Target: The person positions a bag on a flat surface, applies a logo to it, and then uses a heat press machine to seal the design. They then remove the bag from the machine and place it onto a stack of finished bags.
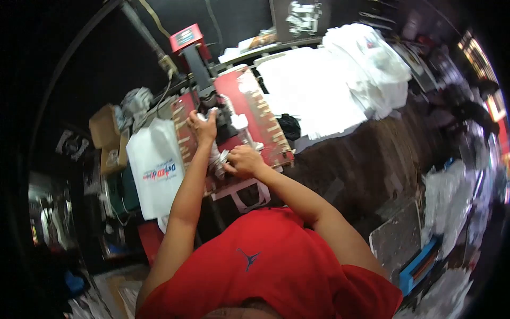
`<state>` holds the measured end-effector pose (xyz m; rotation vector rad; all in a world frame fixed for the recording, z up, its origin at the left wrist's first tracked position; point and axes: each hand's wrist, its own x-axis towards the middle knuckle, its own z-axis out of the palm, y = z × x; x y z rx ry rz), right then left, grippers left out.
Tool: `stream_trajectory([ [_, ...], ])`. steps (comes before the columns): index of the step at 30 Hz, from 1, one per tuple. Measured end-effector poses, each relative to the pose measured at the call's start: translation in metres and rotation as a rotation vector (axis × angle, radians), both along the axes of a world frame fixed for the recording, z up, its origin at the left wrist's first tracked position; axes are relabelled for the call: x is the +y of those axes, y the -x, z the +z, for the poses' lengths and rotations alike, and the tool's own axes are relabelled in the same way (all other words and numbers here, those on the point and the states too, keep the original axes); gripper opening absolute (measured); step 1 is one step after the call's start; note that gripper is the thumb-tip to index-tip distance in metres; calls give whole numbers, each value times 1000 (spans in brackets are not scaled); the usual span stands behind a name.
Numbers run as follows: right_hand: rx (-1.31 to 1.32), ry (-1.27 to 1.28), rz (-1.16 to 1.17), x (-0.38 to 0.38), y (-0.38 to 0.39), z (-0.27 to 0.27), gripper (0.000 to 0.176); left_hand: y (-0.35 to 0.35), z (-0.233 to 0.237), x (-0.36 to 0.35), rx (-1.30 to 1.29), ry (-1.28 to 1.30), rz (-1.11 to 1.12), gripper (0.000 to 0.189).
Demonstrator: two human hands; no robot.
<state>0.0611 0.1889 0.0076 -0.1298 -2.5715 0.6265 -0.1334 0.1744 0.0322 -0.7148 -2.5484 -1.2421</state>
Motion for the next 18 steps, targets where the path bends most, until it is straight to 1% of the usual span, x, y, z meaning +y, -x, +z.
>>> stream_trajectory([
  [1, 34, -23, -8, -2, 1, 1, 39, 4, -2, 0, -96, -56, -19, 80],
  [2, 7, -32, -16, -2, 0, 5, 38, 5, 4, -1, -189, -119, -41, 83],
  [3, 10, -45, -19, -4, 0, 8, 38, 5, 10, -5, -337, -77, -37, 87],
  [4, 14, -57, -24, -6, 0, 9, 37, 12, 2, -5, -391, -79, -48, 91],
  [6, 2, -53, -40, -9, 2, 9, 37, 16, 7, -8, -451, -13, -74, 95],
  [8, -13, -52, -44, -11, 2, 9, 38, 19, 11, -8, -455, 41, -59, 101],
  [9, 2, -73, -43, -11, 1, 9, 38, 22, 13, -8, -514, 71, -64, 105],
  [10, 19, -96, -46, -11, 1, 9, 37, 27, 11, -7, -514, 67, -63, 105],
  [11, 6, -89, -40, -11, 1, 10, 41, 32, 9, -6, -572, 100, -82, 103],
  [12, 8, -93, -40, -10, 0, 11, 41, 37, 7, -6, -629, 132, -103, 102],
  [13, -4, -110, -8, -9, -2, 14, 42, 39, 6, -5, -626, 128, -104, 102],
  [15, -17, -127, 21, -7, -4, 20, 43, 43, 1, -4, -686, 63, -109, 88],
  [16, -29, -192, 109, -5, -4, 23, 46, 45, 1, -4, -685, 66, -113, 88],
  [17, -44, -250, 193, -4, -5, 24, 50, 47, 0, -3, -721, 37, -141, 82],
  [18, -123, -251, 192, -4, -6, 25, 55, 49, -2, -2, -757, 14, -172, 76],
])
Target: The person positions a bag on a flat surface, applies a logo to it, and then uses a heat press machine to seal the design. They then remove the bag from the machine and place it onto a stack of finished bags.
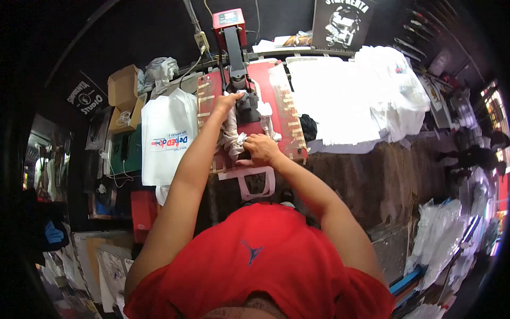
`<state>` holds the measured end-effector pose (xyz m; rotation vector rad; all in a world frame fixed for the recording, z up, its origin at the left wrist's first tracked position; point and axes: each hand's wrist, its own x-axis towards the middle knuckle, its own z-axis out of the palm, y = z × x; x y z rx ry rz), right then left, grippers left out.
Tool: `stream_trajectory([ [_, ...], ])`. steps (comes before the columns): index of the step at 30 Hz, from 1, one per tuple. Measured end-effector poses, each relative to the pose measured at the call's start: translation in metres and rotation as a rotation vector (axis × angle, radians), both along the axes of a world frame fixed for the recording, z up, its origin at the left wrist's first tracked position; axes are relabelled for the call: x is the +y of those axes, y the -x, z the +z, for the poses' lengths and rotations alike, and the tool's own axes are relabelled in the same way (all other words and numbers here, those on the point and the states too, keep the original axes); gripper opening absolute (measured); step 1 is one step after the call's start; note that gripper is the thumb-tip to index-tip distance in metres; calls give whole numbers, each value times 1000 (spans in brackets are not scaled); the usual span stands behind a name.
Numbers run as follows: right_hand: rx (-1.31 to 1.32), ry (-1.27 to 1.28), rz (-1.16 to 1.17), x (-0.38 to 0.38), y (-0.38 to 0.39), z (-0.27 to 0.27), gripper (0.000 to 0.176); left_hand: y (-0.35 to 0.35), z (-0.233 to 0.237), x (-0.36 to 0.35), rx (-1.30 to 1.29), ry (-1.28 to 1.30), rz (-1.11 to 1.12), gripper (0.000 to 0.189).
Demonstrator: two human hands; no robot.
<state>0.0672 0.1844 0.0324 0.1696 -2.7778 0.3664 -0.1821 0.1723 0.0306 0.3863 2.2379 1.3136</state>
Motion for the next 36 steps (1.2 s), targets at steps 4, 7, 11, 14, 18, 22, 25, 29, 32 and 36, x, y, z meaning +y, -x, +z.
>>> stream_trajectory([
  [4, -84, -10, -100, -1, 1, -12, 61, 20, -30, 14, 60, 4, 31, 78],
  [7, -154, 0, -104, 1, 6, -32, 63, 11, -17, 8, -79, -16, -17, 85],
  [11, -50, -14, -63, 0, -4, 29, 60, 12, 31, 5, 513, 311, -224, 82],
  [14, 76, 90, -17, -7, -8, 56, 57, 19, 30, -2, 403, 279, -157, 82],
  [18, 423, 815, -80, 30, -24, 67, 17, -27, 46, -71, 191, -83, -245, 69],
  [22, 348, 726, -704, 193, -88, 22, 40, -49, 58, -215, -448, -498, -82, 49],
  [25, -194, 249, -818, 239, -123, -51, 83, -73, 45, -311, -523, -374, -140, 45],
  [29, -413, 152, -656, 226, -108, -111, 114, -149, 29, -345, -749, -262, -147, 40],
  [32, -194, -20, -556, 225, -83, -172, 94, -196, 6, -327, -795, -30, -252, 37],
  [36, -266, 108, -617, 217, -65, -184, 66, -247, -11, -279, -745, 183, -312, 41],
])
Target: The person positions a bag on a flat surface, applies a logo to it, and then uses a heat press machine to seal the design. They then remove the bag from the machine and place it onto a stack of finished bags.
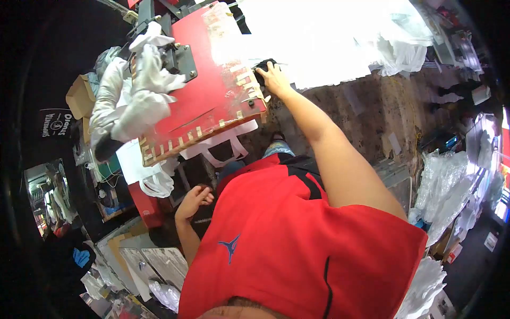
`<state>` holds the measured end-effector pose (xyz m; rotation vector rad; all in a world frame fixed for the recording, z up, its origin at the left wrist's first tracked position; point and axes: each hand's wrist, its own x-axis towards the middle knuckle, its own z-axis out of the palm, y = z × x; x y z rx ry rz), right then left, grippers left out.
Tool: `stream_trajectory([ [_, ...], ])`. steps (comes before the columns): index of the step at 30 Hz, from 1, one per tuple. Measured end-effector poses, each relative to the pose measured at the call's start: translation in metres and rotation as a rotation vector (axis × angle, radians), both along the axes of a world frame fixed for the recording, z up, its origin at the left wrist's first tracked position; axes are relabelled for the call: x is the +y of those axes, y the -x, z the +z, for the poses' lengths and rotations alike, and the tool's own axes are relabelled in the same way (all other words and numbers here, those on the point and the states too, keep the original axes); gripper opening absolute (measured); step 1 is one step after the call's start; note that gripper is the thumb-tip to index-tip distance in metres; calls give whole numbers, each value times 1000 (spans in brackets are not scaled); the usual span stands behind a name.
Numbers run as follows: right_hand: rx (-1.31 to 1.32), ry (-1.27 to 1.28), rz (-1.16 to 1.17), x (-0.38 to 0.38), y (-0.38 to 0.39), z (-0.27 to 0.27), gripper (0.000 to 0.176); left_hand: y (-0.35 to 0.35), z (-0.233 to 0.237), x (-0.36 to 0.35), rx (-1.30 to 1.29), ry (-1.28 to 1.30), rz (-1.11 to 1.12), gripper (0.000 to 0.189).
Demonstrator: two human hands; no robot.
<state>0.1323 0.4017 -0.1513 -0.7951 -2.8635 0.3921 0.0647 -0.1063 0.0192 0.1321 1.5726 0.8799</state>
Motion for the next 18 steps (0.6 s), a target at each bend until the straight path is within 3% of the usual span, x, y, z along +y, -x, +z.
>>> stream_trajectory([
  [3, 102, 191, -12, 15, -12, 4, 58, -19, -6, 37, 14, -63, -124, 39],
  [6, 341, 419, -229, 19, -42, 27, 47, -28, -18, 74, 226, -170, -296, 37],
  [7, 404, 529, -421, 19, -55, 27, 41, -29, -27, 82, 232, -187, -333, 37],
  [9, 618, 1037, -596, 16, -98, 32, 35, -31, -45, 112, 213, -253, -458, 35],
  [10, 846, 1182, -674, -1, -121, 33, 23, -39, -25, 131, 243, -247, -484, 33],
  [11, 684, 907, -429, -2, -156, 21, 14, -38, -24, 145, 233, -310, -544, 31],
  [12, 764, 885, -446, -20, -176, 18, 11, -35, -27, 160, 217, -382, -612, 31],
  [14, 779, 1035, -374, -62, -206, 37, 17, -45, -17, 187, 298, -557, -604, 36],
  [15, 745, 1246, -569, -89, -208, 72, 16, -50, -9, 199, 349, -579, -641, 55],
  [16, 635, 1099, -439, -108, -210, 77, 28, -58, -1, 208, 342, -617, -680, 55],
  [18, 656, 1259, -623, -154, -198, 104, 51, -66, 10, 216, 543, -715, -734, 77],
])
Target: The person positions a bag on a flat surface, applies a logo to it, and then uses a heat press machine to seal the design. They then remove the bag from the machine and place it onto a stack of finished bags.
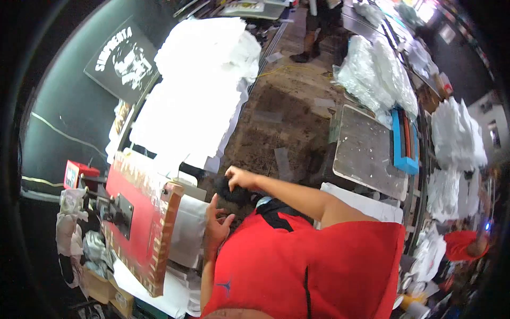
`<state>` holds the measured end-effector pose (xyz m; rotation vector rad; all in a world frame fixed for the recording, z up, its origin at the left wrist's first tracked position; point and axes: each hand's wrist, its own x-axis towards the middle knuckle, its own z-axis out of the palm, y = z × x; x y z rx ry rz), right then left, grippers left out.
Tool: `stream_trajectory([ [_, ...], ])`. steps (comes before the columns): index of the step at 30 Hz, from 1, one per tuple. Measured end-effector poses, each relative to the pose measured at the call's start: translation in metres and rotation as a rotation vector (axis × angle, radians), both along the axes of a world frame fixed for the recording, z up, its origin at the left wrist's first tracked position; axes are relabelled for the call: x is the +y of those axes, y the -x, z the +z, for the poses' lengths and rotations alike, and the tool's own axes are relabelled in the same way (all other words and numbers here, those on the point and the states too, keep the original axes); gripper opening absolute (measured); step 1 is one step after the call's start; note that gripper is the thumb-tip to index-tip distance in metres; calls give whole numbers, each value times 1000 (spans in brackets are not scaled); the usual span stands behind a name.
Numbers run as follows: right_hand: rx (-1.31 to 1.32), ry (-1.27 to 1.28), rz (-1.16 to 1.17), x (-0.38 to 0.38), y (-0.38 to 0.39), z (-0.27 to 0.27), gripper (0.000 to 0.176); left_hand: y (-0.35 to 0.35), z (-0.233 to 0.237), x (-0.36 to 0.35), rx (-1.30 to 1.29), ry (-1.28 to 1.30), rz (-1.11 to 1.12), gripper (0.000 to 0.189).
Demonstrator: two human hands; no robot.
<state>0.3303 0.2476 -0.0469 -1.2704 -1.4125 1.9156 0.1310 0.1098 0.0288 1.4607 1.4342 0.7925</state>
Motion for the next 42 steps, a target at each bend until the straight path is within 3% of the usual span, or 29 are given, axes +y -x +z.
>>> stream_trajectory([
  [1, 98, -193, -17, -20, 12, -3, 60, -2, -3, 4, 30, -16, -46, 92],
  [2, 188, -385, -32, -32, 19, -6, 69, -4, -8, 6, 31, -31, -69, 92],
  [4, 64, -183, 99, -52, 18, 39, 67, -3, -12, 6, 183, -262, -99, 94],
  [5, 44, -215, 50, -58, 24, 23, 53, -1, -10, 5, 180, -279, -100, 97],
  [9, -76, -280, -37, -76, 33, 29, 42, 2, -5, -7, 16, -144, 7, 97],
  [13, -125, -305, 25, -85, 46, 58, 45, 5, -12, -16, 78, -277, 43, 91],
  [16, -47, -311, -13, -97, 61, 51, 49, 8, -2, -27, 59, -126, 149, 86],
  [18, -64, -214, -54, -102, 68, 48, 53, 18, -11, -33, 90, -114, 141, 83],
  [22, -31, -195, 89, -113, 83, 36, 58, 23, -26, -56, 176, -218, 217, 82],
  [25, 353, 287, 184, -123, 100, 43, 59, 33, -28, -70, 62, -59, 301, 83],
  [26, 345, 295, 211, -123, 106, 43, 59, 41, -44, -73, 212, -272, 315, 85],
  [27, 318, 177, 247, -121, 112, 42, 58, 50, -60, -80, 366, -476, 329, 88],
  [29, 264, -31, 359, -118, 124, 42, 56, 60, -62, -80, 252, -512, 374, 93],
  [30, 123, -203, 443, -113, 130, 47, 53, 64, -54, -81, 302, -411, 419, 94],
  [31, -57, -212, 473, -111, 135, 64, 51, 78, -73, -78, 376, -517, 349, 93],
  [32, -185, -377, 448, -111, 147, 41, 48, 79, -56, -80, 284, -418, 392, 94],
  [33, -219, -636, 447, -112, 154, 50, 43, 88, -51, -83, 427, -388, 348, 95],
  [34, -113, -738, 487, -103, 161, 43, 39, 95, -42, -86, 325, -274, 396, 97],
  [35, -125, -767, 505, -105, 169, 51, 35, 101, -35, -94, 373, -307, 417, 98],
  [36, -144, -820, 498, -100, 178, 63, 32, 106, -40, -103, 556, -121, 466, 96],
  [38, -211, -955, 499, -85, 201, 66, 30, 118, -36, -107, 578, 36, 487, 89],
  [39, -205, -1070, 537, -69, 217, 46, 32, 123, -40, -108, 570, 44, 510, 89],
  [40, -253, -1039, 577, -61, 229, 65, 32, 128, -51, -111, 624, -4, 476, 85],
  [42, -307, -1200, 473, -36, 259, 58, 28, 125, -58, -114, 675, -31, 451, 81],
])
